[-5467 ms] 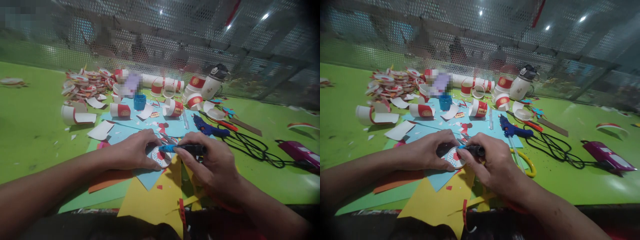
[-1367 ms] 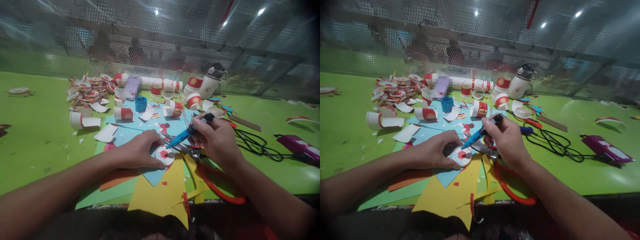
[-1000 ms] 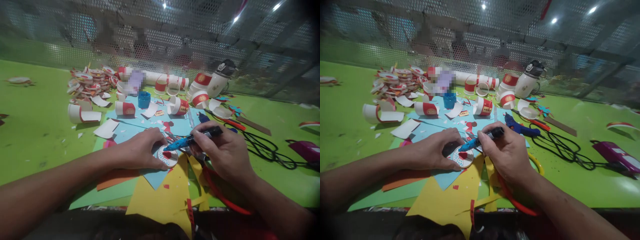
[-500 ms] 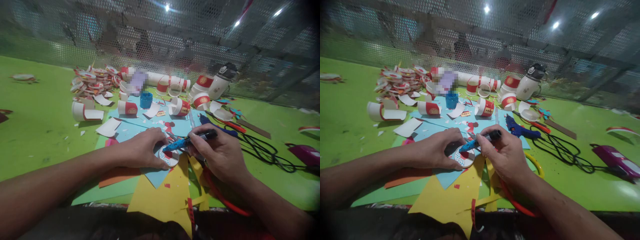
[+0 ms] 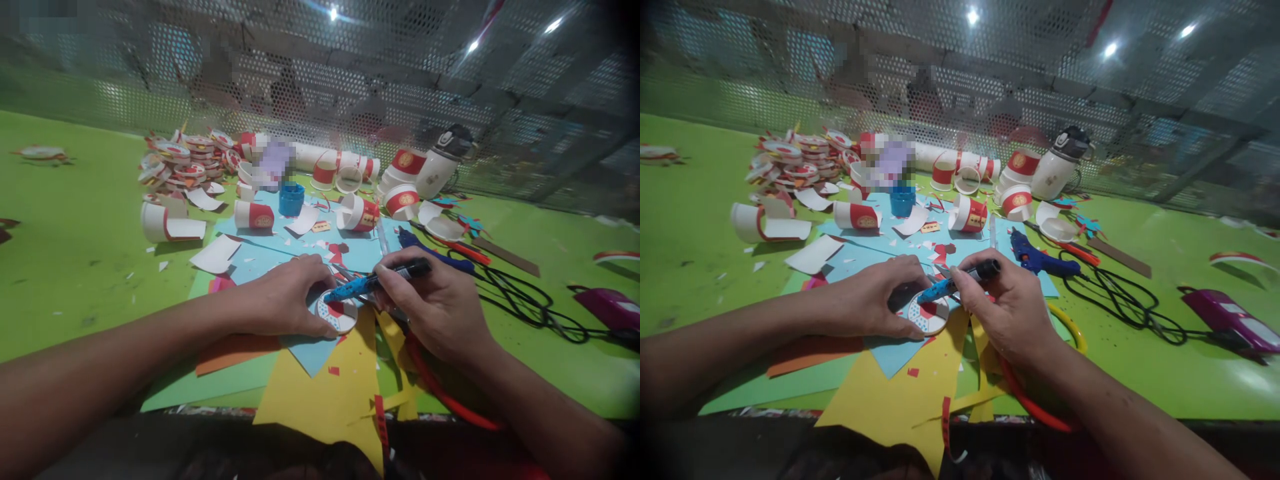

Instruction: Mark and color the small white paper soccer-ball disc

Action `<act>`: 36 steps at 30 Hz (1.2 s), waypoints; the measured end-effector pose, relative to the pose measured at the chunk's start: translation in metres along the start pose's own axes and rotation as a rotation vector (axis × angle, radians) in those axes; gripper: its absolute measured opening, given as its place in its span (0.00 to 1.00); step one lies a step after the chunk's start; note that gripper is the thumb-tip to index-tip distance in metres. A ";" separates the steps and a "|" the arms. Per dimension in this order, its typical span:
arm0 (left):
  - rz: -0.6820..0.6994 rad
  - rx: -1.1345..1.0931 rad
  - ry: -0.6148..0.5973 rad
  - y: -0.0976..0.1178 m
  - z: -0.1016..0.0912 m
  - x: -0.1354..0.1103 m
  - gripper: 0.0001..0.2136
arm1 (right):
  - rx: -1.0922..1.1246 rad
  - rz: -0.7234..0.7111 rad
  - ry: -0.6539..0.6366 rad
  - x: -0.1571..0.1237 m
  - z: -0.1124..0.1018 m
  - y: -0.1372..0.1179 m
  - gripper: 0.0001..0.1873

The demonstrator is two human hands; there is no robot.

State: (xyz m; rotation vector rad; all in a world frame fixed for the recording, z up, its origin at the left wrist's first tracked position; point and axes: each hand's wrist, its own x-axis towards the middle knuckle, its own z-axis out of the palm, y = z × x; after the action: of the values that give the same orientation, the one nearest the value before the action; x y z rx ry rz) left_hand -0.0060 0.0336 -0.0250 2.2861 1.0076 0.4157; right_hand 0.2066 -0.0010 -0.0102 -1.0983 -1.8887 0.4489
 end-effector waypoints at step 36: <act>0.002 0.010 -0.001 -0.003 0.000 0.000 0.20 | 0.066 0.057 0.067 -0.001 0.001 -0.003 0.07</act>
State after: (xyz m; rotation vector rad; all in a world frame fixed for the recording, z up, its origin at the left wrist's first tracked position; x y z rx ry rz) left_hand -0.0079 0.0349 -0.0274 2.2959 1.0094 0.4117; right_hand 0.2043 -0.0036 -0.0090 -1.1122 -1.7761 0.4976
